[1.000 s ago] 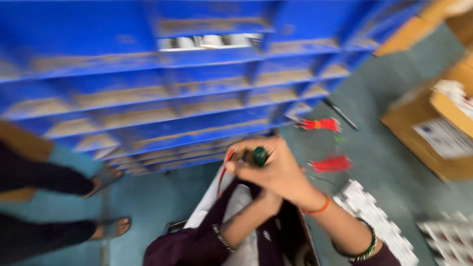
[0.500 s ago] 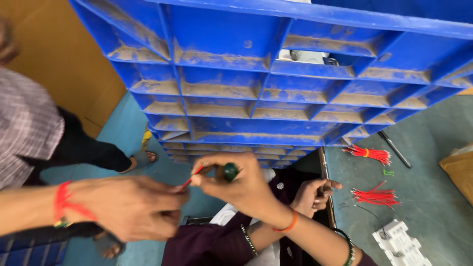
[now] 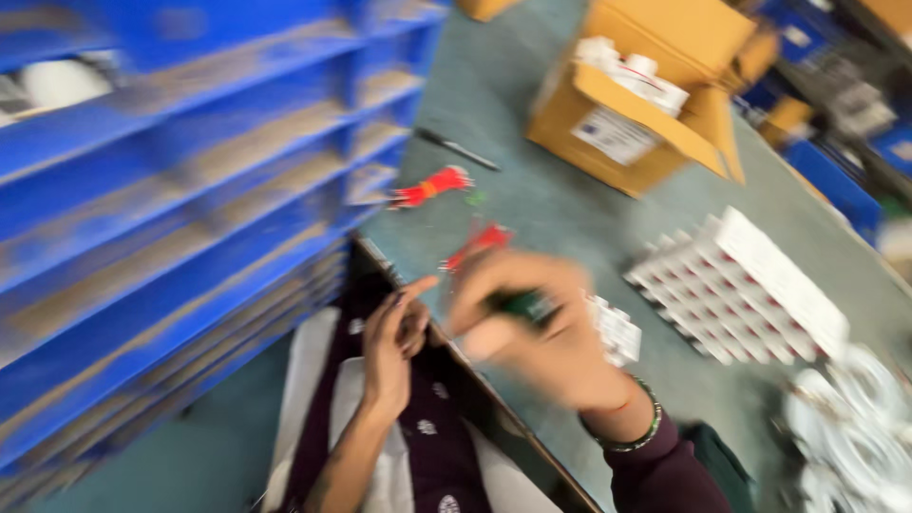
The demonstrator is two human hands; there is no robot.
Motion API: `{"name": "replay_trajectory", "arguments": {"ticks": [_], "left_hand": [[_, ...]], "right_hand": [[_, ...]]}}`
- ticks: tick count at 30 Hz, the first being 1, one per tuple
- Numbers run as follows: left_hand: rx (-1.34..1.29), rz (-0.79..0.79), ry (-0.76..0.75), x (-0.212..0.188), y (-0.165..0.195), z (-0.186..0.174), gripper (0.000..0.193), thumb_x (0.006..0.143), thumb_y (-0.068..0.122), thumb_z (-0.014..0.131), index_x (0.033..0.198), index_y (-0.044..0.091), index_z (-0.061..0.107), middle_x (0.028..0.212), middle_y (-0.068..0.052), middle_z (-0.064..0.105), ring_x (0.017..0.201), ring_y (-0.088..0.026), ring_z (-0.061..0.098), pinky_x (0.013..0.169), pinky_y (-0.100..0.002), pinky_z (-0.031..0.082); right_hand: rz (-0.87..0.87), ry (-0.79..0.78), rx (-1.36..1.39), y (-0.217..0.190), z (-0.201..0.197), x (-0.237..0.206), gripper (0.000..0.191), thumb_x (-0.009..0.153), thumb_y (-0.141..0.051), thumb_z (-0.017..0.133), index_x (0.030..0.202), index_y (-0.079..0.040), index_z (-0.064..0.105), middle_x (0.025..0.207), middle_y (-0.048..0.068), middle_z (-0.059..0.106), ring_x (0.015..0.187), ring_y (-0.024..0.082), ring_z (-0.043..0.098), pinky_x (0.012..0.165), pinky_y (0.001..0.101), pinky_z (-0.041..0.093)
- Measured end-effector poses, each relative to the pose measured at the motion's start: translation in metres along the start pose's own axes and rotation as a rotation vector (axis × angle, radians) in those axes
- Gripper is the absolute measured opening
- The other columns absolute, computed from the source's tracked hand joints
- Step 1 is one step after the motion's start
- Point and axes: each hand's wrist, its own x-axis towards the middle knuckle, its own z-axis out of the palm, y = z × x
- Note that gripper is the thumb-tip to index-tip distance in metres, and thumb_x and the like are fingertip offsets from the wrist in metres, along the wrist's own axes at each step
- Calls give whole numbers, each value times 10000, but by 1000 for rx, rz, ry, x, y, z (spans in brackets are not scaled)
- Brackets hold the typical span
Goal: The person assembles small white electrical modules by inserting red and black wires into terminal blocks and tightening them with a screwdriver. They handle bundles of wires, use a green-handled screwdriver, and place completed units into a cardboard box.
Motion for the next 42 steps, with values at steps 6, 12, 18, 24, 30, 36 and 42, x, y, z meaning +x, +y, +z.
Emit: {"name": "replay_trajectory", "arguments": {"ticks": [6, 12, 18, 24, 30, 36, 42], "left_hand": [[137, -6, -23, -7, -10, 19, 176, 1025, 213, 479, 1180, 135, 509, 657, -48, 624, 471, -10, 330, 441, -190, 260], [566, 135, -259, -1, -37, 32, 129, 1031, 121, 605, 980, 5, 583, 695, -26, 652, 608, -15, 539, 543, -197, 400], [709, 27, -339, 11, -43, 47, 99, 969, 84, 657, 934, -9, 662, 629, -16, 613, 570, -40, 525, 510, -248, 424], [929, 81, -439, 22, -48, 63, 135, 918, 81, 642, 1030, 35, 702, 633, -85, 691, 500, -137, 665, 496, -298, 500], [987, 263, -448, 35, -57, 67, 158, 964, 94, 596, 1061, 44, 711, 861, -94, 779, 637, -197, 748, 540, -312, 545], [1073, 109, -356, 46, -59, 67, 188, 926, 55, 613, 1070, 53, 734, 845, -59, 810, 535, -171, 708, 452, -335, 471], [853, 327, -359, 40, -61, 64, 219, 905, 30, 664, 1119, 1, 698, 809, -106, 763, 666, -111, 751, 526, -269, 531]], "right_hand": [[105, 638, 297, 36, -92, -84, 481, 1085, -454, 521, 829, -46, 497, 771, 11, 407, 618, 77, 310, 542, 235, 259], [90, 861, 484, 84, -97, -128, 580, 1122, -509, 386, 754, -66, 460, 719, 8, 390, 592, 95, 317, 525, 236, 275], [84, 975, 452, 102, -103, -131, 492, 1131, -380, 424, 735, -89, 405, 693, 5, 370, 569, 96, 306, 511, 260, 263], [83, 932, 387, 109, -96, -115, 469, 1101, -317, 437, 702, -72, 403, 663, 16, 381, 534, 100, 294, 489, 267, 258], [109, 936, 405, 105, -100, -111, 463, 1092, -306, 447, 696, -70, 404, 648, 18, 378, 519, 101, 298, 475, 270, 260], [94, 935, 438, 102, -98, -103, 482, 1103, -304, 441, 686, -66, 397, 639, 18, 376, 517, 105, 295, 474, 274, 255], [45, 930, 334, 113, -94, -85, 511, 1115, -287, 434, 658, -63, 382, 624, 22, 373, 503, 98, 275, 456, 272, 239]]}}
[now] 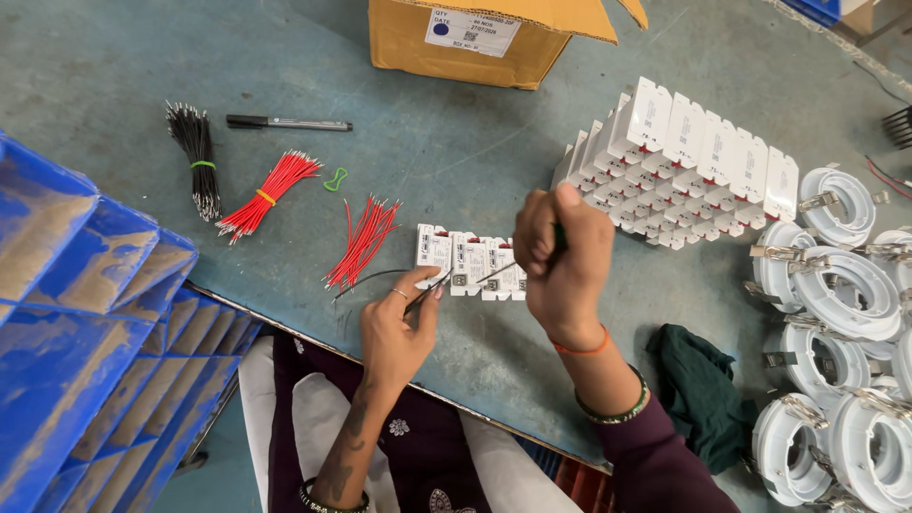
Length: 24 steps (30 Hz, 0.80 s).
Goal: The person assembles small white electrical modules by inserting red and black wires into terminal blocks and tightening them with a screwdriver. They handle bundles of wires, use a green-handled screwdriver, and place completed units into a cardboard box.
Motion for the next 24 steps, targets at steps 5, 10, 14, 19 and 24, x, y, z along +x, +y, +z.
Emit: {"name": "replay_trajectory", "arguments": {"ticks": [5, 10, 14, 19, 24], "left_hand": [[167, 33, -16, -2, -6, 1, 122, 887, 70, 733, 1004, 35, 743, 781, -118, 766, 607, -185, 748, 521, -300, 533], [190, 76, 28, -4, -11, 3, 158, 883, 85, 731, 1030, 27, 745, 824, -125, 763, 631, -208, 747, 535, -299, 548], [220, 43, 15, -5, -13, 3, 150, 869, 87, 740, 1003, 25, 764, 801, -127, 763, 559, -204, 714, 506, -308, 516], [210, 43, 14, -5, -14, 3, 150, 866, 91, 740, 997, 18, 757, 770, -110, 757, 565, -186, 716, 530, -299, 526], [213, 58, 7, -4, -14, 3, 149, 872, 86, 728, 1004, 19, 751, 777, -102, 755, 595, -178, 727, 539, -299, 544]], "right_hand": [[12, 40, -1, 23, 4, 7, 528, 1127, -280, 444, 648, -88, 330, 610, 11, 350, 509, 88, 253, 444, 265, 227], [8, 89, 9, 36, 1, 8, 517, 1122, -288, 451, 666, -100, 294, 608, 5, 331, 511, 83, 230, 430, 258, 218], [-4, 105, -16, 40, 1, 8, 518, 1120, -299, 456, 668, -104, 294, 604, 6, 331, 503, 80, 233, 424, 257, 218], [-8, 120, -31, 42, 3, 8, 515, 1117, -312, 466, 676, -103, 300, 607, 3, 330, 505, 79, 237, 423, 258, 221], [-22, 133, -53, 42, 4, 8, 519, 1117, -324, 472, 680, -106, 297, 611, -1, 325, 505, 76, 233, 419, 253, 216]]}}
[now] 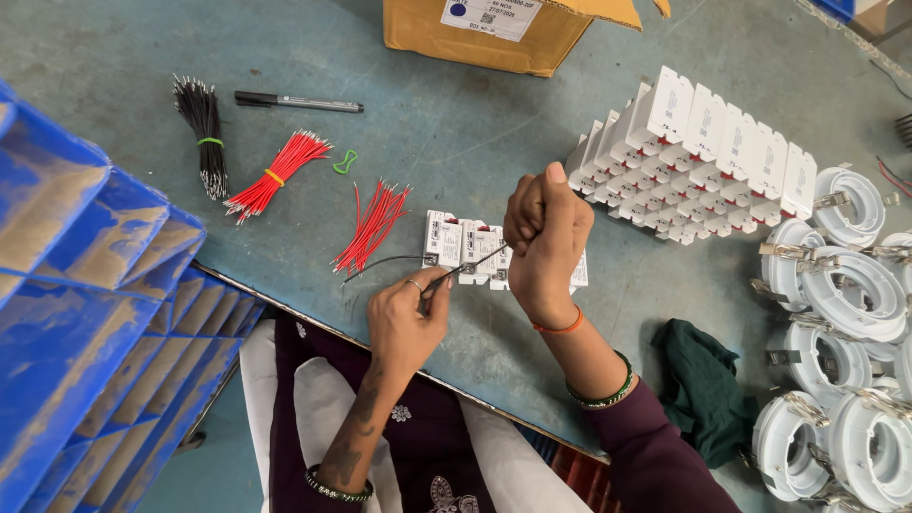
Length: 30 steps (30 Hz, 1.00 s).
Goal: The person assembles small white electrical modules by inserting red and black wires into terminal blocks and tightening them with a screwdriver. They handle bundles of wires, use a green-handled screwdriver, and place completed units into a cardboard box.
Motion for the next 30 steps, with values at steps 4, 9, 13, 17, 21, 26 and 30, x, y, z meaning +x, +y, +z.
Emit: {"name": "replay_trajectory", "arguments": {"ticks": [4, 9, 13, 17, 21, 26, 30], "left_hand": [[28, -26, -14, 3, 3, 0, 155, 868, 82, 726, 1010, 44, 771, 822, -96, 760, 601, -202, 724, 539, -320, 546], [101, 13, 3, 6, 5, 0, 189, 825, 84, 746, 1005, 65, 799, 893, -88, 765, 610, -251, 704, 546, -359, 534], [125, 33, 26, 9, 5, 5, 114, 849, 107, 761, 950, 62, 790, 843, -84, 753, 594, -264, 692, 552, -385, 519], [105, 41, 50, 12, 6, 11, 101, 881, 104, 756, 960, 44, 774, 832, -95, 735, 606, -277, 690, 542, -389, 511], [90, 55, 35, 12, 5, 14, 105, 882, 90, 746, 973, 44, 769, 835, -101, 729, 626, -295, 694, 551, -396, 518], [80, 65, -1, 9, 2, 14, 112, 874, 74, 742, 980, 43, 757, 868, -112, 727, 684, -324, 703, 585, -408, 533], [53, 16, -20, 10, 4, 13, 117, 877, 83, 738, 987, 46, 753, 877, -109, 736, 664, -307, 709, 567, -393, 546]], "right_hand": [[-10, -2, 1, 1, 2, -2, 511, 1118, -325, 469, 690, -101, 301, 615, -2, 331, 507, 74, 235, 429, 255, 223], [-53, -14, -9, 6, 6, -7, 516, 1132, -320, 469, 695, -95, 309, 637, 4, 345, 533, 79, 243, 442, 253, 222], [-55, -8, -4, 9, 7, -8, 515, 1133, -317, 473, 698, -94, 311, 645, 6, 346, 543, 78, 246, 445, 254, 223], [-58, -12, -12, 9, 6, -6, 513, 1130, -326, 471, 703, -92, 310, 641, 4, 343, 535, 77, 246, 441, 254, 224], [-45, -4, -3, 10, 3, -4, 511, 1131, -325, 475, 709, -92, 306, 640, 6, 344, 534, 74, 242, 446, 256, 217], [-39, -8, -1, 13, 1, -6, 511, 1131, -319, 479, 709, -86, 310, 645, 9, 342, 542, 75, 246, 451, 257, 211], [-52, -31, -17, 15, 3, -9, 514, 1136, -315, 474, 709, -76, 318, 654, 16, 347, 560, 80, 252, 461, 258, 215]]}}
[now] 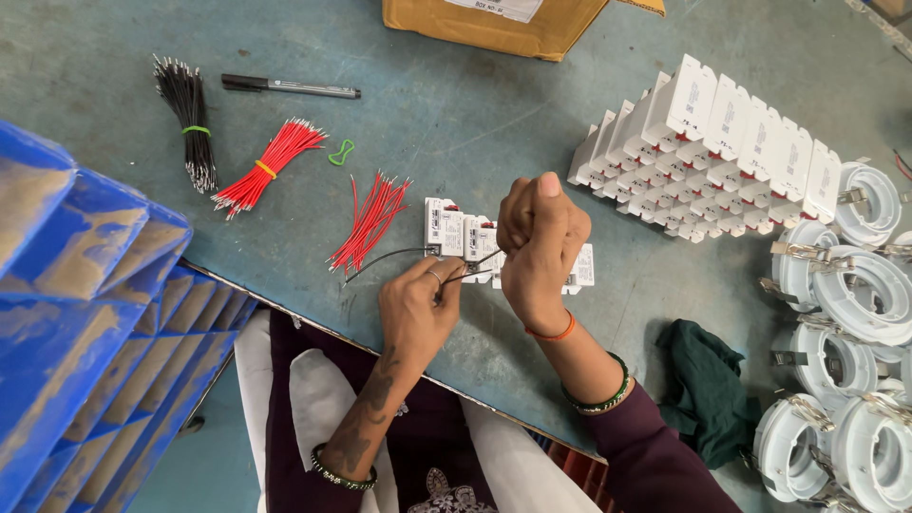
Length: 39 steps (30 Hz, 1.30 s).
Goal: The person assembles small white electrical modules by inserting red and black wires into terminal blocks and tightening them with a screwdriver. They handle bundles of wires, use a green-handled screwdriver, and place completed units into a cardboard box.
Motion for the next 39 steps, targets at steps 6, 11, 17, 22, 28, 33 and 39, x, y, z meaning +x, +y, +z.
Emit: {"name": "replay_trajectory", "arguments": {"ticks": [6, 11, 17, 22, 28, 33, 39], "left_hand": [[-110, 33, 66, 0, 14, -18, 256, 896, 149, 743, 1110, 11, 720, 882, -92, 695, 697, -224, 694, 566, -352, 518], [-51, -44, 197, -17, 22, -55, 152, 989, 145, 686, 1113, 62, 720, 953, -82, 696, 695, -178, 667, 556, -314, 493], [-28, 42, 122, -27, 42, -52, 204, 1026, 174, 632, 1194, 82, 704, 971, -123, 709, 736, -245, 698, 629, -377, 528], [-25, -178, -244, -27, 48, -17, 224, 1030, 164, 589, 1217, 116, 702, 762, -131, 712, 678, -303, 718, 640, -418, 517], [-91, 57, -50, -25, 32, 6, 93, 963, 119, 663, 1014, 75, 727, 928, -94, 740, 775, -302, 736, 651, -382, 558], [-42, 6, -82, -24, 24, 9, 86, 888, 145, 760, 922, 66, 762, 878, -79, 741, 703, -282, 724, 611, -367, 542], [137, 54, -260, -24, 22, 8, 107, 883, 173, 769, 935, 81, 788, 810, -105, 705, 647, -322, 683, 606, -419, 519]], "right_hand": [[31, -52, 4, -13, 1, 7, 521, 1131, -304, 468, 685, -75, 327, 635, 15, 348, 527, 84, 254, 440, 259, 218], [1, -33, 17, -41, -17, 10, 520, 1138, -308, 454, 687, -82, 330, 627, 8, 342, 511, 89, 255, 446, 266, 223], [15, -10, -18, -40, -21, 12, 513, 1130, -306, 471, 688, -88, 326, 628, 5, 342, 525, 82, 258, 449, 263, 221], [5, 12, -55, -34, -26, 11, 527, 1119, -318, 494, 673, -96, 320, 612, 1, 350, 513, 76, 252, 437, 257, 215], [18, 38, -10, -28, -31, 5, 523, 1112, -308, 487, 665, -91, 327, 607, 1, 354, 503, 75, 252, 435, 260, 211], [27, 13, -36, -26, -31, 6, 539, 1121, -308, 479, 655, -101, 306, 608, -9, 344, 515, 72, 245, 440, 262, 209], [40, 34, -46, -26, -31, 5, 542, 1121, -312, 481, 654, -103, 303, 605, -12, 343, 517, 71, 249, 442, 260, 210]]}}
